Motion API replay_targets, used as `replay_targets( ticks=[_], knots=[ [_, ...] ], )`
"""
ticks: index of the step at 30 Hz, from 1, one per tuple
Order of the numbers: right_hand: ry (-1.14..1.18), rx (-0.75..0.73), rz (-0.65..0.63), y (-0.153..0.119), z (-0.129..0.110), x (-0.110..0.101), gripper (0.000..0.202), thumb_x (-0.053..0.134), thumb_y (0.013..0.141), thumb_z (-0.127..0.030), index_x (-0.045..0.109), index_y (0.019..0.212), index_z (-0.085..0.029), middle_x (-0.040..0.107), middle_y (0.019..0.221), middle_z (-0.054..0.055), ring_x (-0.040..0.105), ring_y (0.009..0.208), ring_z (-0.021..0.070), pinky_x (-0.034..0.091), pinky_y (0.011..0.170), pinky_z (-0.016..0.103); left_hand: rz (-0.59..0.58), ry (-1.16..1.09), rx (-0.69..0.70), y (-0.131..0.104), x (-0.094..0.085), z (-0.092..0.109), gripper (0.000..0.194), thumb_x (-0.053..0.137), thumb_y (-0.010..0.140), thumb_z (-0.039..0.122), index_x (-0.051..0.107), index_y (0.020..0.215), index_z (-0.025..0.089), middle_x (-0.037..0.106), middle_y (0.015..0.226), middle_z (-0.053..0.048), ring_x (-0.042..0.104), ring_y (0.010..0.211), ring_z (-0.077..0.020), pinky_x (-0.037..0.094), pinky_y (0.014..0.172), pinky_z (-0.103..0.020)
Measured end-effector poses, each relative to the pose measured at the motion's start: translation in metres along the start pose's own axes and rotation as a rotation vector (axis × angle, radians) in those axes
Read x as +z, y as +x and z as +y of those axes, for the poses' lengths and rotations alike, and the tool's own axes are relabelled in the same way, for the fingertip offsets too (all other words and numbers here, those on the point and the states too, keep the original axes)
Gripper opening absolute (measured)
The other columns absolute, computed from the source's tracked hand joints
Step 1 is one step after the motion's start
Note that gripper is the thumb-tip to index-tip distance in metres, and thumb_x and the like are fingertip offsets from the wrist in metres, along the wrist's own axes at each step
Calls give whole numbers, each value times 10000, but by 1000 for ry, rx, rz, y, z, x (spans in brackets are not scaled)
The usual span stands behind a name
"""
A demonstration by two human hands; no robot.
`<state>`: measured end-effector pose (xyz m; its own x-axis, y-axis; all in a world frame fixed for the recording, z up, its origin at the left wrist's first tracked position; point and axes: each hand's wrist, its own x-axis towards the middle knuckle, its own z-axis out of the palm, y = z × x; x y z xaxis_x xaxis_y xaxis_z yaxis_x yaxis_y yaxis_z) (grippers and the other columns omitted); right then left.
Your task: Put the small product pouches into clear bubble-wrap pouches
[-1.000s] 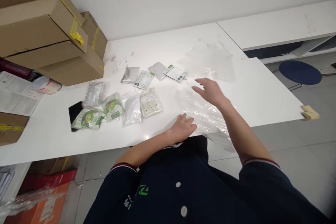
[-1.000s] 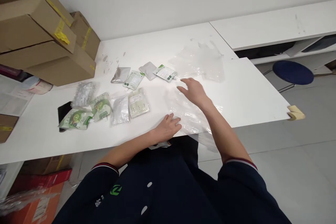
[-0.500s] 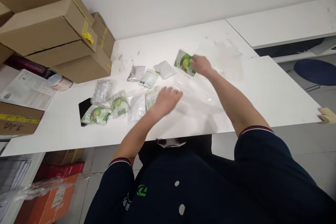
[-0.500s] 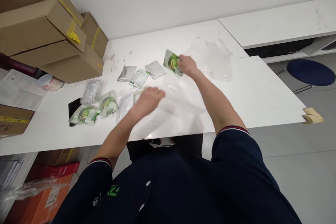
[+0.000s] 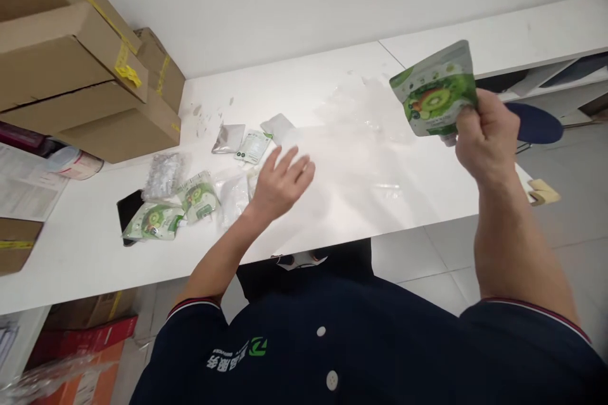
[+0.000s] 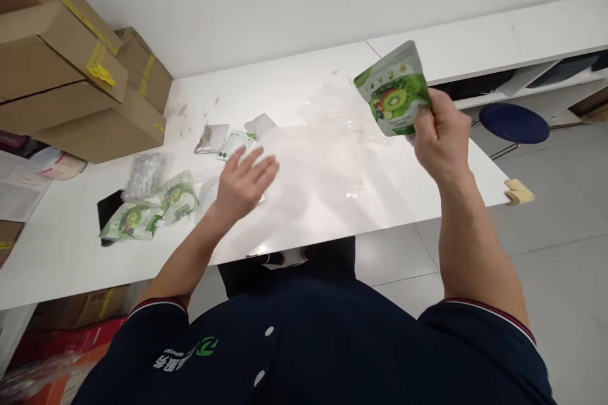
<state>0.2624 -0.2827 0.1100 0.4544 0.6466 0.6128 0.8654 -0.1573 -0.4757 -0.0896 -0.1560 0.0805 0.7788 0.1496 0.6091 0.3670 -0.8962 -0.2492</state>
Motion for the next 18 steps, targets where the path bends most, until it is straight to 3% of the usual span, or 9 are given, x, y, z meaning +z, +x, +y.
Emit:
replay_targets(
  ticks=[3, 7, 9, 11, 13, 18],
  knots=[
    [-104, -229, -43, -45, -9, 18, 412, 420, 944, -194, 613, 1305, -149, 731, 1065, 131, 696, 843, 216, 554, 731, 356, -124, -13, 104, -47, 19, 32, 243, 454, 955, 114, 644, 1086, 191, 722, 1139, -70, 626, 1191, -254, 463, 1037, -489],
    [-113, -636, -409, -121, -9, 70, 446, 431, 929, -92, 557, 1351, -168, 686, 1234, 121, 666, 1072, 246, 580, 856, 403, -246, -6, 108, -90, 42, 62, 246, 455, 933, 67, 671, 1014, 152, 733, 1098, -92, 669, 1095, -256, 508, 960, -466],
    [-80, -774, -517, -153, -9, 85, 469, 461, 919, -72, 529, 1373, -166, 640, 1317, 124, 604, 1197, 273, 549, 948, 445, -274, -3, 70, -100, 47, 71, 247, 460, 930, 70, 672, 1034, 142, 721, 1131, -109, 663, 1096, -257, 504, 955, -458],
    [-84, -795, -553, -173, -10, 89, 508, 461, 920, -72, 482, 1419, -169, 593, 1382, 125, 542, 1279, 302, 509, 1006, 486, -301, -14, 14, -104, 47, 78, 255, 459, 934, 88, 664, 1075, 145, 707, 1165, -118, 645, 1116, -265, 487, 966, -466],
    [-112, -726, -562, -181, -14, 83, 541, 438, 935, -90, 430, 1468, -183, 550, 1432, 117, 497, 1327, 322, 481, 1034, 505, -345, -44, -37, -102, 45, 82, 261, 443, 943, 105, 658, 1081, 160, 704, 1150, -118, 641, 1098, -260, 476, 958, -461],
    [-95, -564, -733, -183, -28, 72, 608, 422, 936, -105, 376, 1520, -266, 461, 1512, 69, 382, 1418, 346, 403, 1094, 562, -508, -172, -111, -89, 43, 90, 275, 369, 980, 154, 638, 936, 193, 689, 878, -85, 641, 838, -200, 472, 857, -397]
  ],
)
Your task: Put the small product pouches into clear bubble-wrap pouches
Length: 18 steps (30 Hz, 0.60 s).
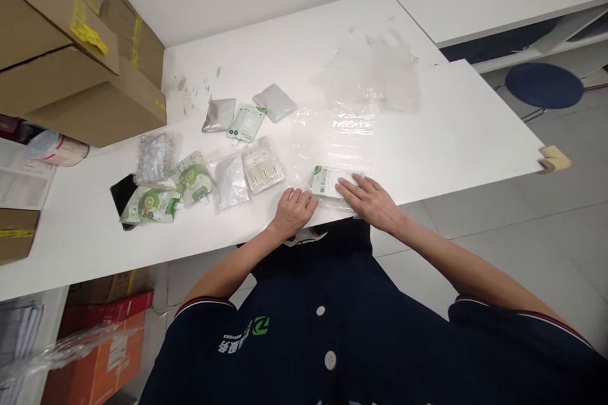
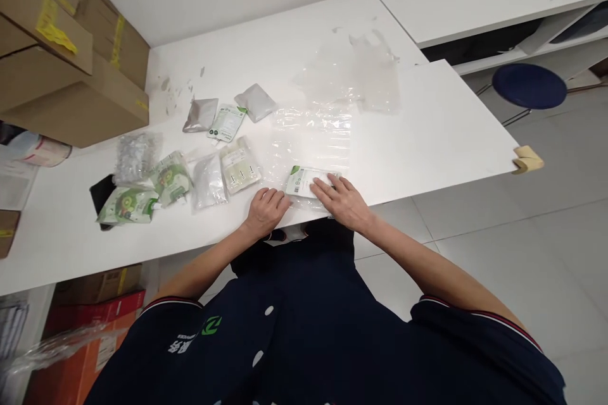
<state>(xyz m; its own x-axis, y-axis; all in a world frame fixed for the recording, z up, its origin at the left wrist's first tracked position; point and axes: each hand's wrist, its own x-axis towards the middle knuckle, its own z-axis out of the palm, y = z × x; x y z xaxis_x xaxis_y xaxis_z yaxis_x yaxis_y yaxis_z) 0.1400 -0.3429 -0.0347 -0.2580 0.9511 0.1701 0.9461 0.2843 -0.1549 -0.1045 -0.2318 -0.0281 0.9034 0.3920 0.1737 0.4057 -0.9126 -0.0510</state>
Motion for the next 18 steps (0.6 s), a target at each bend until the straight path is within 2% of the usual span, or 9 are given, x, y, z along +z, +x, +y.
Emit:
replay_targets(
  ticks=[2, 4, 6, 8, 10, 12, 14, 18],
  knots=[
    [66, -20, -40, -1, -1, 2, 623, 425, 931, -96, 376, 1520, -294, 433, 1531, 49, 324, 1452, 337, 352, 1124, 584, -28, -40, -22, 3, -1, 1, 287, 350, 986, 162, 632, 953, 204, 683, 879, -86, 628, 811, -193, 465, 847, -394],
    [103, -36, -45, -3, 0, 4, 594, 433, 956, -145, 368, 1520, -317, 406, 1550, 27, 268, 1478, 319, 298, 1156, 588, -35, -55, -23, 5, -1, 0, 308, 345, 982, 155, 629, 1076, 227, 696, 967, -97, 629, 825, -192, 461, 838, -393],
    [117, -50, -49, -6, 3, 5, 574, 484, 976, -310, 338, 1531, -322, 367, 1574, 26, 219, 1495, 323, 249, 1176, 595, -42, -65, -6, 5, -1, -1, 358, 352, 976, 154, 595, 1218, 259, 695, 1116, -112, 634, 863, -197, 456, 821, -391],
    [132, -74, -64, -9, 7, 5, 716, 555, 921, -520, 293, 1549, -298, 306, 1603, 58, 186, 1501, 343, 221, 1184, 602, -60, -81, 16, 4, -1, -3, 388, 360, 978, 166, 572, 1285, 274, 654, 1274, -118, 635, 913, -207, 450, 794, -384],
    [150, -100, -68, -14, 11, 3, 839, 580, 871, -613, 260, 1562, -261, 253, 1618, 104, 194, 1498, 345, 218, 1187, 595, -76, -89, 29, 3, -3, -4, 389, 358, 983, 175, 585, 1285, 269, 610, 1366, -106, 631, 945, -214, 444, 760, -376],
    [169, -115, -48, -19, 14, 2, 783, 558, 908, -561, 265, 1559, -239, 266, 1611, 128, 237, 1490, 322, 234, 1187, 578, -73, -87, 23, 3, -7, -6, 390, 358, 985, 168, 603, 1273, 264, 612, 1371, -88, 630, 950, -214, 438, 728, -368],
    [210, -110, -7, -23, 17, 1, 656, 524, 954, -463, 321, 1537, -240, 347, 1580, 122, 288, 1475, 296, 269, 1182, 560, -54, -80, 16, 6, -14, -9, 387, 366, 984, 156, 620, 1256, 261, 635, 1342, -75, 631, 941, -210, 433, 712, -365],
    [399, 13, 94, -19, 21, -13, 450, 450, 985, -364, 503, 1423, -275, 462, 1512, 89, 416, 1407, 261, 400, 1123, 497, -36, -96, 33, 24, -36, -19, 363, 352, 1003, 169, 656, 1184, 254, 711, 1206, -49, 634, 891, -196, 416, 694, -350]
  ],
)
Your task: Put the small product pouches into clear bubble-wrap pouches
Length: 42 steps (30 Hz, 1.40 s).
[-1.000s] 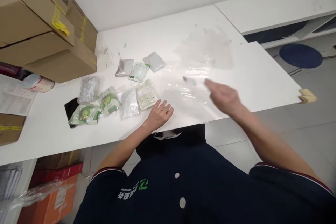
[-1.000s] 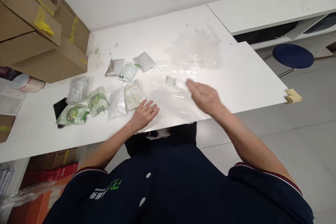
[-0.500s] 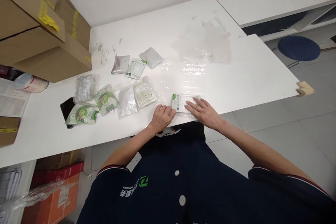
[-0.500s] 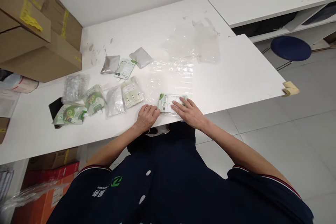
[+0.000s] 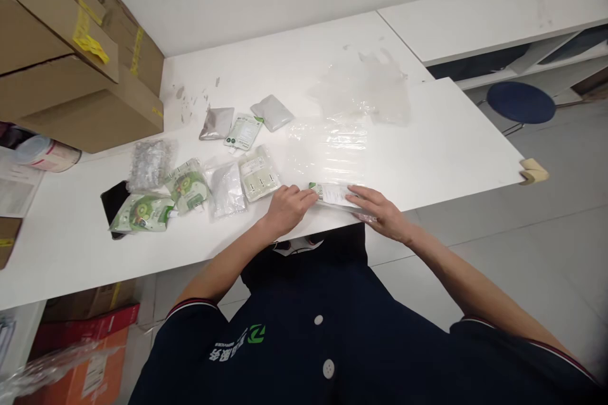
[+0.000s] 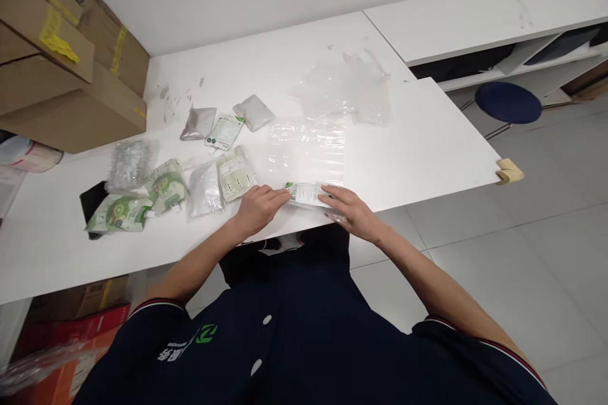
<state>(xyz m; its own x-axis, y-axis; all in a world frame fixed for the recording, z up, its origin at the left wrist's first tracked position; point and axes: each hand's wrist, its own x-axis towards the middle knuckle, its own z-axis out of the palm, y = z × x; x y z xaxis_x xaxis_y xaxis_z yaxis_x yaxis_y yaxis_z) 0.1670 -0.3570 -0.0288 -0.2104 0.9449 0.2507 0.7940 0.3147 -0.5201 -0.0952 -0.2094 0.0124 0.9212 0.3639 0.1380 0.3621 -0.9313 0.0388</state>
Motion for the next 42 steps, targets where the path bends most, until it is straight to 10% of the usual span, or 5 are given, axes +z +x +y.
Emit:
replay_targets(
  ticks=[12, 16, 28, 35, 42],
  knots=[
    [154, 630, 233, 88, 44, -2, 315, 393, 927, -461, 578, 836, -222, 638, 840, 74, 588, 776, 226, 504, 715, 378, -74, 28, -278, 113, 7, -44, 319, 376, 999, 258, 681, 1034, 170, 706, 1003, -157, 588, 1039, -308, 382, 841, -442],
    [-32, 650, 283, 89, 50, 12, 288, 398, 902, -387, 608, 832, -203, 597, 963, 143, 579, 887, 278, 517, 779, 441, 99, 1, -134, 96, 22, -29, 343, 445, 929, 170, 614, 1225, 202, 582, 1334, -163, 500, 1214, -305, 352, 979, -477],
    [-172, 339, 82, 80, 49, -3, 397, 363, 971, -303, 662, 1223, -235, 633, 1286, 116, 469, 1322, 316, 371, 1088, 541, -348, 38, 78, 99, 32, -24, 747, 480, 813, 60, 261, 1519, 169, 313, 1569, -209, 345, 1422, -322, 387, 1031, -430],
    [189, 268, -152, 27, 26, -23, 834, 651, 810, -560, 343, 1531, -275, 408, 1549, 91, 450, 1375, 326, 451, 1075, 506, -506, -135, 95, 96, -19, -28, 515, 340, 933, 133, 446, 1425, 246, 625, 1321, -98, 619, 1111, -231, 468, 849, -336],
    [276, 631, 84, 24, 4, -5, 380, 438, 933, -532, 670, 1030, -246, 706, 978, 74, 663, 854, 273, 544, 766, 444, -482, -122, -13, 111, -49, -32, 347, 374, 930, 177, 573, 1212, 211, 711, 1013, -82, 641, 851, -210, 448, 743, -322]
  ],
)
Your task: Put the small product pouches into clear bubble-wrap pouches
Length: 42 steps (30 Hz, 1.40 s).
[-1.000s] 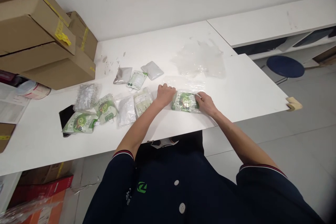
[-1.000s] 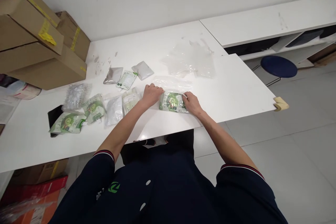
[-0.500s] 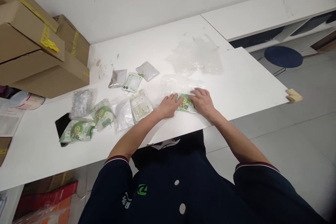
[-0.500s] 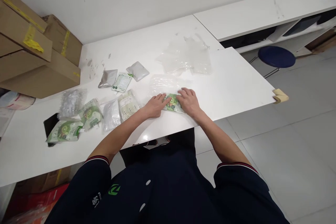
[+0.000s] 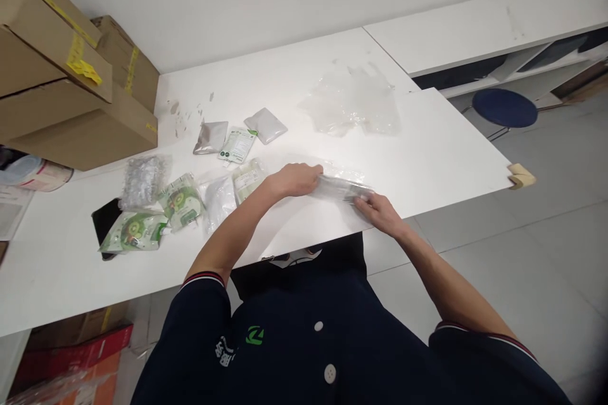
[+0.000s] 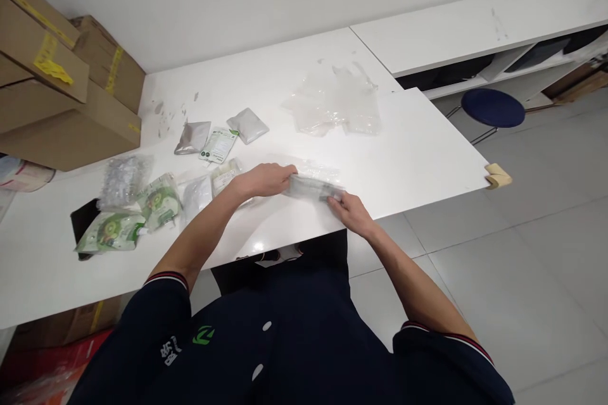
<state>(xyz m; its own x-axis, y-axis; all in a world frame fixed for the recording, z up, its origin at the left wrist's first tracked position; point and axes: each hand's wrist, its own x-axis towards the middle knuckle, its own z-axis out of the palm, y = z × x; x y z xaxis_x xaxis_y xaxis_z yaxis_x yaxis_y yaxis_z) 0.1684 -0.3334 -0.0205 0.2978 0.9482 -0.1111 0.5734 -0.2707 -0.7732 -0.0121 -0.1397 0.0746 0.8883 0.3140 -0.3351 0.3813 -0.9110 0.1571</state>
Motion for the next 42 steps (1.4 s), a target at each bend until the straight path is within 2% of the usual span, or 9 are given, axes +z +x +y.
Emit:
replay_targets(
  ticks=[5, 11, 14, 17, 20, 23, 36, 39, 42],
  knots=[
    [196, 145, 2, 27, -5, -9, 364, 499, 886, -514, 615, 969, -179, 683, 922, 68, 624, 830, 224, 510, 723, 356, 571, 155, -60, 9, 45, 17, 386, 368, 902, 80, 606, 1191, 172, 607, 1274, -151, 563, 1138, -269, 416, 925, -413],
    [134, 268, -17, 36, -10, -13, 342, 518, 877, -488, 572, 958, -160, 634, 796, 56, 579, 694, 178, 485, 670, 323, 446, 90, 4, 8, 99, 23, 604, 436, 826, 36, 491, 1402, 209, 444, 1493, -130, 418, 1343, -334, 381, 1041, -478],
    [-257, 265, 234, 40, -15, -12, 536, 618, 829, -477, 529, 1216, -116, 609, 1140, 202, 605, 928, 293, 495, 786, 440, 356, 87, -34, 11, 105, 24, 650, 388, 848, 14, 415, 1469, 203, 403, 1532, -139, 405, 1364, -351, 378, 1060, -501],
    [-532, 25, 402, 57, -20, -9, 638, 582, 877, -444, 425, 1398, -112, 410, 1430, 265, 450, 1246, 398, 430, 940, 547, 320, 99, -37, 14, 103, 23, 669, 363, 854, -12, 394, 1480, 222, 395, 1544, -128, 396, 1385, -339, 380, 1071, -501],
    [-558, -119, 224, 85, -24, 1, 534, 456, 954, -427, 456, 1399, -132, 440, 1426, 227, 417, 1289, 367, 408, 992, 523, 319, 108, 5, 13, 102, 17, 693, 353, 840, -38, 392, 1476, 235, 383, 1558, -107, 391, 1402, -314, 399, 1069, -471],
    [-624, -64, 95, 106, -24, 16, 553, 436, 951, -507, 515, 1353, -136, 532, 1299, 212, 495, 1167, 365, 425, 946, 508, 294, 107, 16, 9, 102, 5, 696, 336, 829, -58, 390, 1474, 200, 369, 1570, -106, 353, 1439, -292, 372, 1114, -476],
    [-533, 2, 95, 109, -19, 23, 478, 373, 960, -519, 570, 1178, -141, 622, 1149, 162, 578, 1075, 303, 424, 908, 421, 475, 169, -72, 14, 96, -15, 475, 296, 949, 37, 495, 1379, 54, 412, 1516, -227, 326, 1463, -305, 225, 1192, -575],
    [-539, 53, 39, 113, -27, 20, 398, 431, 928, -492, 566, 1076, -147, 619, 1113, 174, 584, 1007, 302, 442, 820, 407, 551, 67, -177, 15, 100, -17, 435, 346, 943, 54, 561, 1316, 112, 488, 1460, -210, 402, 1417, -304, 294, 1155, -554],
    [-352, 144, 41, 116, -28, 15, 316, 541, 863, -474, 547, 963, -175, 644, 965, 119, 590, 835, 240, 440, 695, 346, 639, -147, -442, 12, 101, -14, 451, 420, 922, 95, 538, 1352, 161, 577, 1308, -213, 524, 1271, -318, 420, 1029, -507]
  ],
)
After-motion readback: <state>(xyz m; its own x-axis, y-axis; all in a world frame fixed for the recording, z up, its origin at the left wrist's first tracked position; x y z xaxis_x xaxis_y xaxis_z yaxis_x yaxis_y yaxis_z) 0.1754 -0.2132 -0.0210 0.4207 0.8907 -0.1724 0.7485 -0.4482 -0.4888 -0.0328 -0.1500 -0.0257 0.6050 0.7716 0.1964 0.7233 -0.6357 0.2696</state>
